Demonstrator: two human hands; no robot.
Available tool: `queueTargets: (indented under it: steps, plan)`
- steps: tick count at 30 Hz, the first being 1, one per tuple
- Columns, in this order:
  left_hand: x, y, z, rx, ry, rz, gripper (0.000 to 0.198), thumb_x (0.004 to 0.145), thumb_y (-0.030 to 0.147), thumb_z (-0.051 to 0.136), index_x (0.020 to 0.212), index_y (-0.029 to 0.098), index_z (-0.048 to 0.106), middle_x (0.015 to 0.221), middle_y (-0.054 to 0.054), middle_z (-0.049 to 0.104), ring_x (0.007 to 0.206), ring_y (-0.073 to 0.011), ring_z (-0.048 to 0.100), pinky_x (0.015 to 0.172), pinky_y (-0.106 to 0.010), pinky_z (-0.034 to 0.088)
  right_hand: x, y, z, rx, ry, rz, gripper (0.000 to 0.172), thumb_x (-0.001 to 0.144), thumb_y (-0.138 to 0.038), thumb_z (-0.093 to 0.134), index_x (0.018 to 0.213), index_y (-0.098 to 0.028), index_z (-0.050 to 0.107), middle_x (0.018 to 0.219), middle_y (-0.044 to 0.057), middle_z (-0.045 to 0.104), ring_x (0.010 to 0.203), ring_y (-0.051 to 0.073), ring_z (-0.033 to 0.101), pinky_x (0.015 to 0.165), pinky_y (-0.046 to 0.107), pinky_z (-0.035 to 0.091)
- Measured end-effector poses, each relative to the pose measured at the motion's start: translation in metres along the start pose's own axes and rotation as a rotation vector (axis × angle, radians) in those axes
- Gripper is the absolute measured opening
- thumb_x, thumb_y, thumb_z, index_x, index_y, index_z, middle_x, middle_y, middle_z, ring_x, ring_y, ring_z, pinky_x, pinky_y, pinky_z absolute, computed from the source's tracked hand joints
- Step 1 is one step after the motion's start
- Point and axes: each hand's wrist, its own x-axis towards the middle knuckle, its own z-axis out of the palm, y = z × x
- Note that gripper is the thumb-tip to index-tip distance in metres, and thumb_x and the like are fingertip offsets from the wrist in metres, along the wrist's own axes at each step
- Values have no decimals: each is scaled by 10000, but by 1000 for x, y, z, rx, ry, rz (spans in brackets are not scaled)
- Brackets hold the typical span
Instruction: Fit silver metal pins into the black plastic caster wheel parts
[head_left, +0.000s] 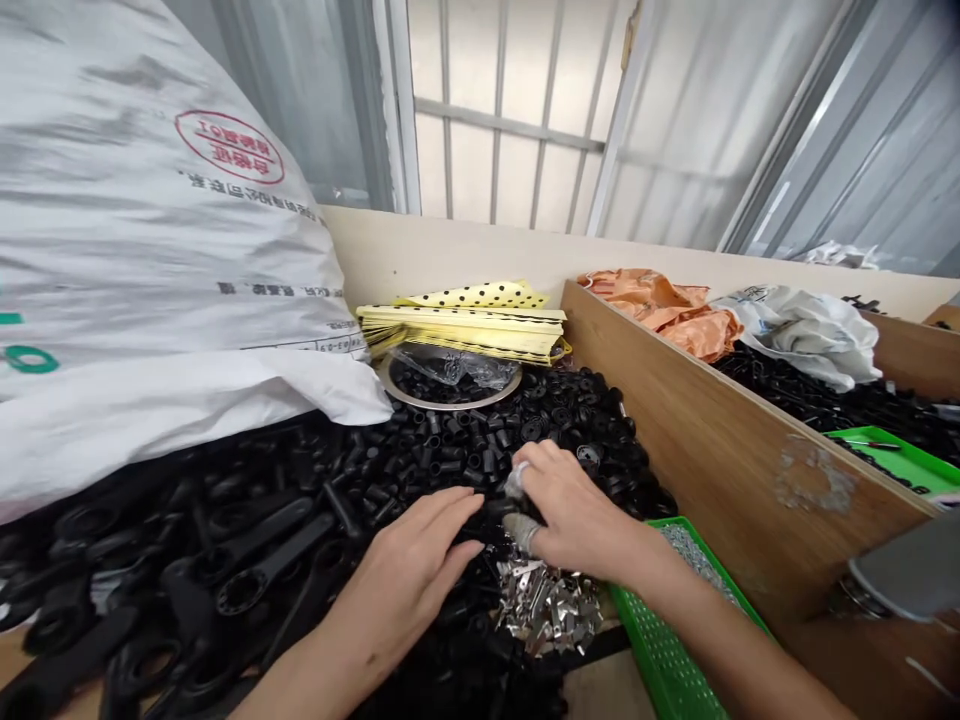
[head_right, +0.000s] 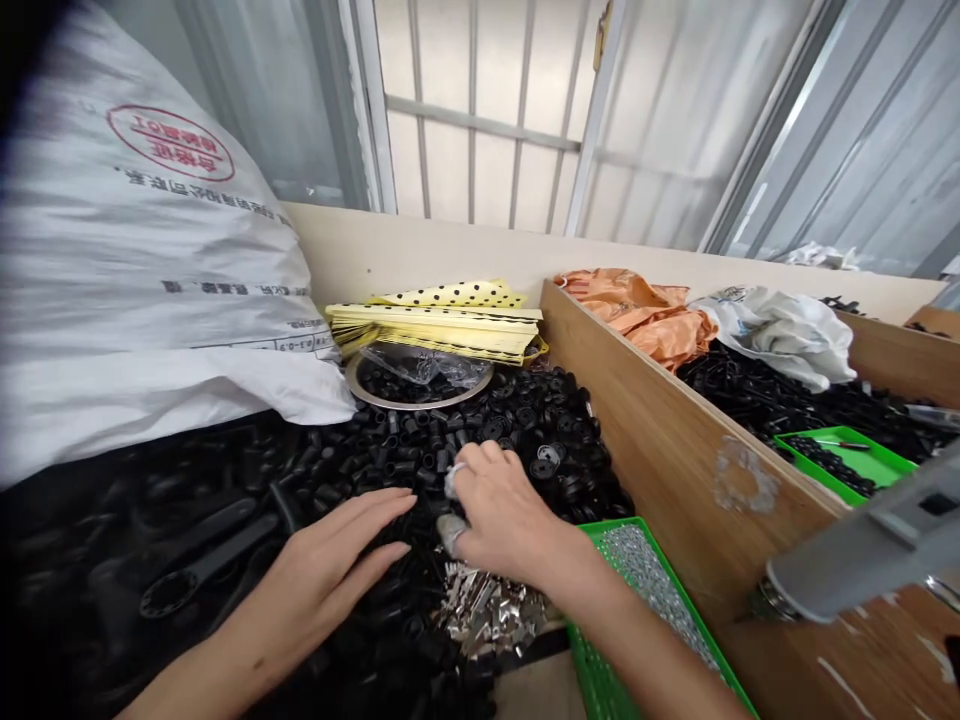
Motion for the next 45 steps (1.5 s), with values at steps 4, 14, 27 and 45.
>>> queueTargets:
  steps: [4, 14, 27, 45]
  plan:
    - [2, 5, -1, -146, -68, -108, 258, 854, 187, 484, 1034, 166, 667, 929, -60, 735, 829, -193, 691, 746, -258, 547, -2, -28, -2, 53, 33, -159, 174, 671, -68, 510, 812, -169, 494, 976, 63, 500, 903, 207, 416, 765, 335, 380]
    - [-21, -16, -13, -486, 56, -627, 238, 759, 322, 611, 919, 171, 701, 708, -11, 689, 638, -171, 622, 565, -231, 493, 11, -3, 52, -193, -76, -190, 182, 744, -92, 562, 907, -164, 599, 1016, 93, 531, 936, 254, 437, 750, 375, 393]
    - [-28, 5, -2, -1035, 109, -887, 276, 803, 338, 640, 1011, 158, 618, 792, -41, 721, 641, -128, 606, 599, -220, 474, 2, 0, 48, -177, -53, -232, 226, 688, -28, 483, 877, -142, 527, 896, 89, 537, 849, 236, 430, 750, 359, 383]
    - [-19, 57, 6, -1506, 259, -911, 321, 748, 327, 735, 975, 178, 563, 884, -79, 719, 669, -206, 708, 464, -214, 518, -57, -35, 19, 478, 205, -124, 293, 636, 31, 385, 827, -181, 453, 858, 58, 489, 841, 207, 434, 724, 324, 408]
